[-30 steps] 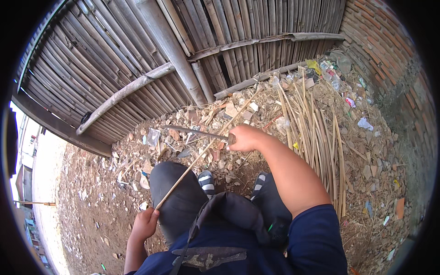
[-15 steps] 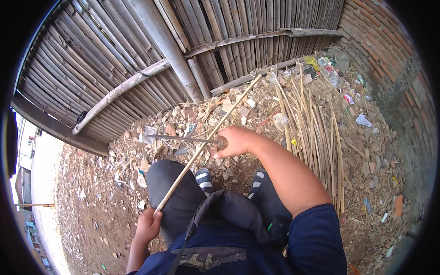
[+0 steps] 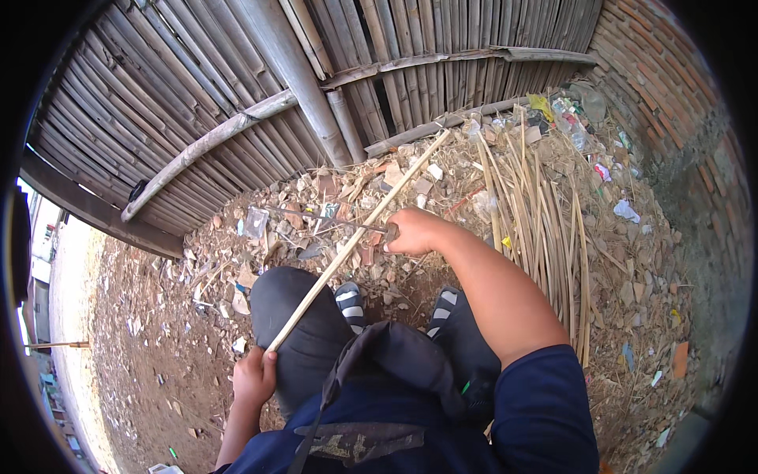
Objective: The person shaves a thin bamboo strip using a knife, holding the strip with one hand and drawing the blade along its length while sitting on the ground.
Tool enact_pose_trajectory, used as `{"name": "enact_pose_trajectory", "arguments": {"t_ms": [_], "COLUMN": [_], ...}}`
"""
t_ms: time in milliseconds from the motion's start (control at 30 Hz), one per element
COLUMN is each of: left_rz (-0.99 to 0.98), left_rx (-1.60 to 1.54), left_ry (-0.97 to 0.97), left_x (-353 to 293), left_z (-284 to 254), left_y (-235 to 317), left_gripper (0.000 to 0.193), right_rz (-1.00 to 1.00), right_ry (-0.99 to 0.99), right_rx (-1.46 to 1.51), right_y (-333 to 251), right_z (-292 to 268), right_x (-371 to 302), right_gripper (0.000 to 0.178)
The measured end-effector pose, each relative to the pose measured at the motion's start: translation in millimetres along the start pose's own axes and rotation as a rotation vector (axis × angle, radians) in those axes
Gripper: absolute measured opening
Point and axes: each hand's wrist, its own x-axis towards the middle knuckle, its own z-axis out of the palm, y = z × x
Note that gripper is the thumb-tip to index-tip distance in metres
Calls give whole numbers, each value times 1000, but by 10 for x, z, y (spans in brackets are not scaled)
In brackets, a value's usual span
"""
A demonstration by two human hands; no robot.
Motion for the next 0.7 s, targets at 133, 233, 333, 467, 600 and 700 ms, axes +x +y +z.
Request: {"name": "enact_pose_trajectory", "arguments": {"t_ms": [133, 233, 333, 467, 600, 700], "left_rz": [-2, 24, 31, -10, -42, 13], "left_rx": [38, -21, -69, -125, -134, -120], "left_ry": [13, 56, 57, -1, 17, 65], "left_x": [-52, -66, -18, -6, -64, -2], "left_z": [-37, 35, 16, -76, 4, 96], "left_y": [-11, -134, -65, -28, -167, -118], "left_gripper": [35, 35, 37, 39, 40, 39], "right_rz": [19, 31, 82, 89, -6, 114], "right_ry": [66, 31, 132, 208, 89, 98], "right_rx": [-59, -32, 5, -3, -74, 41], "right_y": [-334, -323, 119, 56, -461, 140], "right_z": [-33, -78, -18, -47, -117, -74], "right_x": [-134, -55, 46, -20, -154, 12], "right_gripper": [33, 29, 28, 29, 30, 31]}}
